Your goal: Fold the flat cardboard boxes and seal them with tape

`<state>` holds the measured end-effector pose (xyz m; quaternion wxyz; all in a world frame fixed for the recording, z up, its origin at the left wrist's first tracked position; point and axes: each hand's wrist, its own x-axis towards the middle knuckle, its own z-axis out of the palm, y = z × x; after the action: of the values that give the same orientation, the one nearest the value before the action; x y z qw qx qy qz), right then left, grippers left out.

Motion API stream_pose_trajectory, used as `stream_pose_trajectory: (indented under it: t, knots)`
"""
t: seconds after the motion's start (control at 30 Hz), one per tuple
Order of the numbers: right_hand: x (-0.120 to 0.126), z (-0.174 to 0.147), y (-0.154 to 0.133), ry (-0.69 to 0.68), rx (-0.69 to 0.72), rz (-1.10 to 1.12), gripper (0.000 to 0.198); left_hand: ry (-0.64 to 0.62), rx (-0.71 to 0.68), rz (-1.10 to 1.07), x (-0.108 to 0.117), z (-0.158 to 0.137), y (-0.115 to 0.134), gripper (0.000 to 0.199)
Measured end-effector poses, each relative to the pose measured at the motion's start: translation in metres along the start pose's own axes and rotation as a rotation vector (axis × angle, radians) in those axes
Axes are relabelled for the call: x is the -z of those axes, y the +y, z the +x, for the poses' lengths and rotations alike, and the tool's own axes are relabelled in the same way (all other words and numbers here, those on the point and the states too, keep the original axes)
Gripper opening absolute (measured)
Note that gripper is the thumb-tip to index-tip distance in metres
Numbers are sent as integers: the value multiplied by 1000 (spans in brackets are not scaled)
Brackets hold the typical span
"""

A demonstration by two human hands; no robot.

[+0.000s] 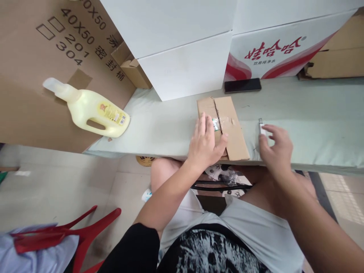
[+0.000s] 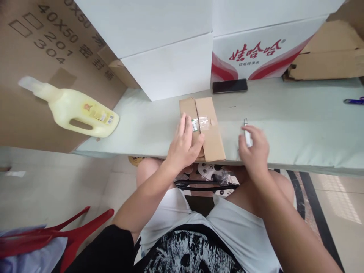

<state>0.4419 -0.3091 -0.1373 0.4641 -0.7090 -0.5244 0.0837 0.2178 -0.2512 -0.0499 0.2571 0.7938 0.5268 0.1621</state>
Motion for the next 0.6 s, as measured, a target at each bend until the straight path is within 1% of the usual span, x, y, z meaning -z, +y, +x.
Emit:
stream_pose_trajectory:
  t: [0.03,0.07,0.13,0.17,0.23,0.3,0.37,0.4,0.43,0.47,0.53,0.57,0.6]
  knots:
    - [2,6,12,35,-97,-94,36,-2,2,-8,0,1,0,74]
    - [4,12,24,27,-182,-182,38,-8,9,-9,1,1,0,74]
    - [7,18,40,-75,-305,-319,42,-26,28,4,2,3,2,76]
    - [8,19,44,-139,-332,-367,45,-36,36,13,3,4,3,77]
    - [10,19,44,-259,-338,-430,52,-53,45,21,4,5,5,77]
    - [11,19,37,-362,-339,-467,52,-63,50,21,5,7,6,77]
    - [13,20,24,-413,-379,-473,49,-63,56,25,5,8,6,77]
    - [15,21,17,-409,-416,-445,49,-59,60,23,4,8,5,77]
    - [16,23,10,-387,-462,-376,51,-55,62,17,4,8,5,77]
    - [18,24,2,-347,-514,-252,54,-53,63,4,3,8,4,76]
    - [21,27,-17,-235,-641,126,56,-49,60,-33,3,8,3,75]
    - [23,29,-27,-177,-689,341,54,-48,59,-50,2,8,3,75]
    - [25,30,-38,-125,-707,547,50,-48,59,-61,2,8,3,74]
